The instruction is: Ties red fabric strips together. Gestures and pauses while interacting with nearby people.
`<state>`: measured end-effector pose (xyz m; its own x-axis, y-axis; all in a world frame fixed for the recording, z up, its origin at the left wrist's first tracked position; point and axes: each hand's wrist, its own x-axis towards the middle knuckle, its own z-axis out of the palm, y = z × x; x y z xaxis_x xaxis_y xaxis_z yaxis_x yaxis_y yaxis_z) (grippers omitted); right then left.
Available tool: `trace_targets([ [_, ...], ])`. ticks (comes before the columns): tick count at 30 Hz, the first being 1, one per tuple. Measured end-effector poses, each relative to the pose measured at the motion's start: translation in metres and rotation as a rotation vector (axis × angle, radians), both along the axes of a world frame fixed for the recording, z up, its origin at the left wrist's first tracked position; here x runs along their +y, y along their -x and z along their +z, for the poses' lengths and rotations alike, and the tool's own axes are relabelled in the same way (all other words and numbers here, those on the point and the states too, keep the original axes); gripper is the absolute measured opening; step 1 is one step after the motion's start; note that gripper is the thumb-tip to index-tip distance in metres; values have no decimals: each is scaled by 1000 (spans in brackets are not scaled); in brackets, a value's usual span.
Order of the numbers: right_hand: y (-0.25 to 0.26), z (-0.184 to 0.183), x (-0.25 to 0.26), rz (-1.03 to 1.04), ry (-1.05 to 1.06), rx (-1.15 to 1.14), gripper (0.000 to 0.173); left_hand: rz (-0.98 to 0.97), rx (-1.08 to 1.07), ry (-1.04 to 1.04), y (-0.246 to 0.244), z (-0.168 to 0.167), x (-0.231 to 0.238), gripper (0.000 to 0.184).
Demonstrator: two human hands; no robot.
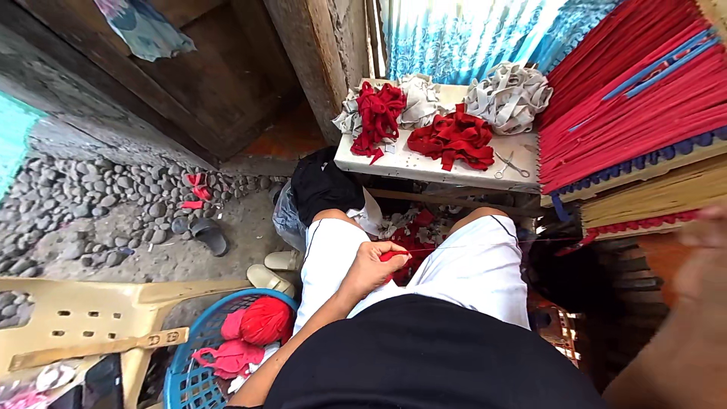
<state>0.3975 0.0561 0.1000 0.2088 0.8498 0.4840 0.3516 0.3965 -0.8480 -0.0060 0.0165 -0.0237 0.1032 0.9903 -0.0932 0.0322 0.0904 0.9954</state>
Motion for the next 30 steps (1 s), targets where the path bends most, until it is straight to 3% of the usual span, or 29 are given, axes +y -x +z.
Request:
trace_targets([
  [4,79,-40,5,321,116,-129,14,-6,-234,82,-9,5,-3,9],
  [7,134,-76,-1,602,314,-103,9,14,-294,106,-13,4,-5,8],
  [10,167,-87,-6,772,457,-137,12,46,-320,96,-14,4,-7,6],
  [30,189,-93,-11,791,543,-146,14,100,-383,94,-16,7,-12,4],
])
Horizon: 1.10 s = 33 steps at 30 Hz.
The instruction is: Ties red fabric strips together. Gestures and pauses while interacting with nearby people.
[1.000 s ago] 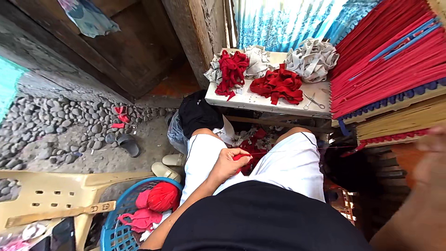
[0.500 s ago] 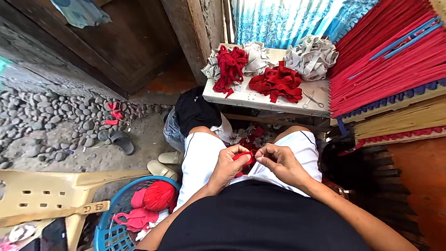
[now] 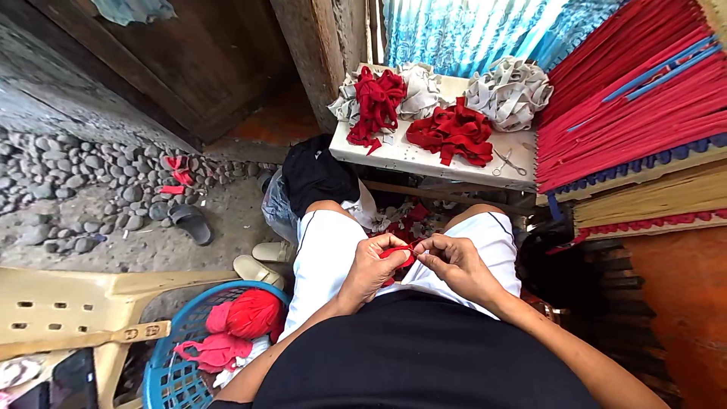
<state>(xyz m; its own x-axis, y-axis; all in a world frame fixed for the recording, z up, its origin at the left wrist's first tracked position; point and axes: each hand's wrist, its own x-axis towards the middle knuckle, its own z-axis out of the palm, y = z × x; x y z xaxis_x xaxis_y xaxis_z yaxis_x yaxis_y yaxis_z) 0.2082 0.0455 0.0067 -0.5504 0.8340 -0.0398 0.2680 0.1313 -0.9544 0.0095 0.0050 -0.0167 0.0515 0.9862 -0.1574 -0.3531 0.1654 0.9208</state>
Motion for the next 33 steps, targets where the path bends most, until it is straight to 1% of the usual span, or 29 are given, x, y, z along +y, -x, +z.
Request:
trace_targets([
  [5,-2,1,0,-5,-24,-1,15,21,52,-40,-1,-3,0,5],
  [13,-2,1,0,-9,-7,20,15,26,43,-34,-1,-3,1,6],
  [15,-1,1,0,-12,-7,23,15,49,87,-63,-1,-4,1,6],
  [21,1,0,-3,-38,28,27,16,161,380,-317,-4,-8,-2,10],
  [25,5,-3,-7,-92,184,135,13,232,519,-495,-6,-15,-2,11],
  [28,7,-5,-9,-118,273,209,11,257,575,-589,-6,-19,-1,12],
  [33,8,-7,-11,-140,354,281,9,255,624,-701,-5,-21,-1,10],
])
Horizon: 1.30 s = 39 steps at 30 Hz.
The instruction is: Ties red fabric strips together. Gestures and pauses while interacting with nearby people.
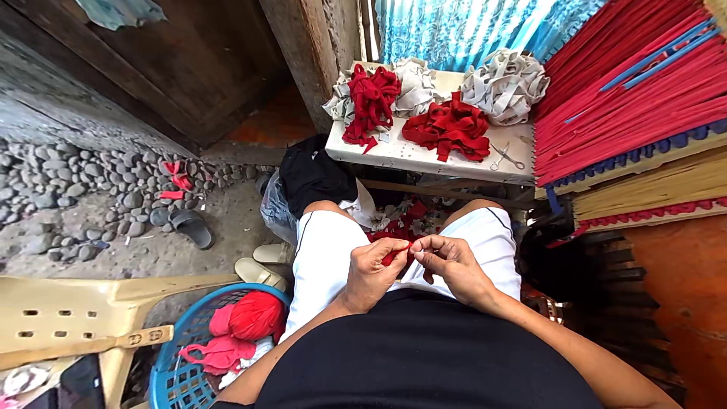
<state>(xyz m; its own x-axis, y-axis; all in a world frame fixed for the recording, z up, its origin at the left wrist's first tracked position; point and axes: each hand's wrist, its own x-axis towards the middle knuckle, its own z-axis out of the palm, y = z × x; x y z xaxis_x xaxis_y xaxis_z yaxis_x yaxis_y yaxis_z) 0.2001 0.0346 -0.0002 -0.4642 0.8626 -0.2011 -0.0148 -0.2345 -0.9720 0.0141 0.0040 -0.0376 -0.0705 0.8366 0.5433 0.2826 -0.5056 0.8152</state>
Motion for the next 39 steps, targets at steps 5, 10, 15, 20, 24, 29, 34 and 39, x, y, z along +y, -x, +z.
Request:
trace_targets([
  [5,1,0,-2,-22,39,46,7,-47,58,-85,3,-3,1,5],
  [10,2,-1,-4,-30,82,86,7,-102,88,-111,6,-4,2,8],
  [15,2,-3,-5,-52,124,117,9,-125,132,-108,6,-5,3,10],
  [20,2,-3,-2,-53,114,142,7,-25,97,-40,3,-2,1,12],
  [24,3,-4,-2,-63,142,160,6,-41,154,-118,4,-7,2,12],
  [29,2,-4,0,-66,121,178,16,15,162,-118,5,-9,2,11],
  [34,-7,-11,6,-47,-88,-2,24,41,160,-119,7,-7,2,10],
  [39,-14,-13,13,45,-290,-183,15,18,173,-135,6,-10,1,11],
])
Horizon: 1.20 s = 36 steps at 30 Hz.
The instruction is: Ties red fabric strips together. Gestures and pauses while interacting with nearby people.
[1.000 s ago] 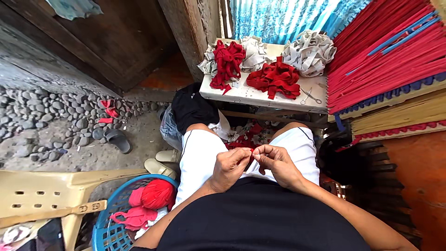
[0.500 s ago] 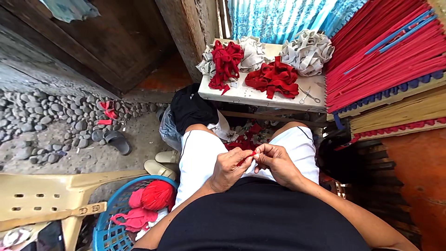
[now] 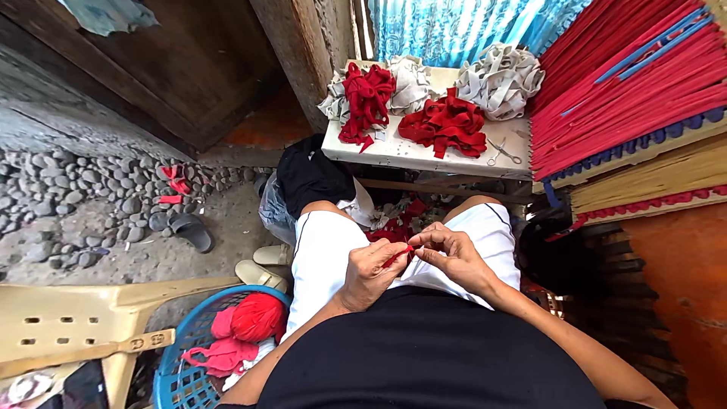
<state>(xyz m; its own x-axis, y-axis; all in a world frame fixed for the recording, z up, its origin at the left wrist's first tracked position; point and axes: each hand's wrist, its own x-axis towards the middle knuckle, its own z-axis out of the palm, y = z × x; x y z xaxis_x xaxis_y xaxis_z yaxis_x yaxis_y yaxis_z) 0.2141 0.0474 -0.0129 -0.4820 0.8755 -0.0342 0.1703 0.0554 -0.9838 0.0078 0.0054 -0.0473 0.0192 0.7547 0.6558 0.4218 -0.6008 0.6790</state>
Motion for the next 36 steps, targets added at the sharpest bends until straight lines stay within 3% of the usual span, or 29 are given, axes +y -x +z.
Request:
trace_targets([
  [4,-2,1,3,69,-37,-32,10,-10,46,-16,1,0,0,11],
  [10,-8,13,6,169,75,101,13,16,170,-69,4,0,-1,14],
  [16,-11,29,9,265,-288,-130,18,30,247,-82,3,0,0,16],
  [22,-6,39,18,194,-523,-153,9,-100,270,-159,6,-5,2,19],
  [28,-4,34,27,176,-541,-219,9,-161,300,-303,8,-1,2,19],
  [36,-18,43,26,246,-538,-291,12,-10,298,-176,8,-3,1,19],
])
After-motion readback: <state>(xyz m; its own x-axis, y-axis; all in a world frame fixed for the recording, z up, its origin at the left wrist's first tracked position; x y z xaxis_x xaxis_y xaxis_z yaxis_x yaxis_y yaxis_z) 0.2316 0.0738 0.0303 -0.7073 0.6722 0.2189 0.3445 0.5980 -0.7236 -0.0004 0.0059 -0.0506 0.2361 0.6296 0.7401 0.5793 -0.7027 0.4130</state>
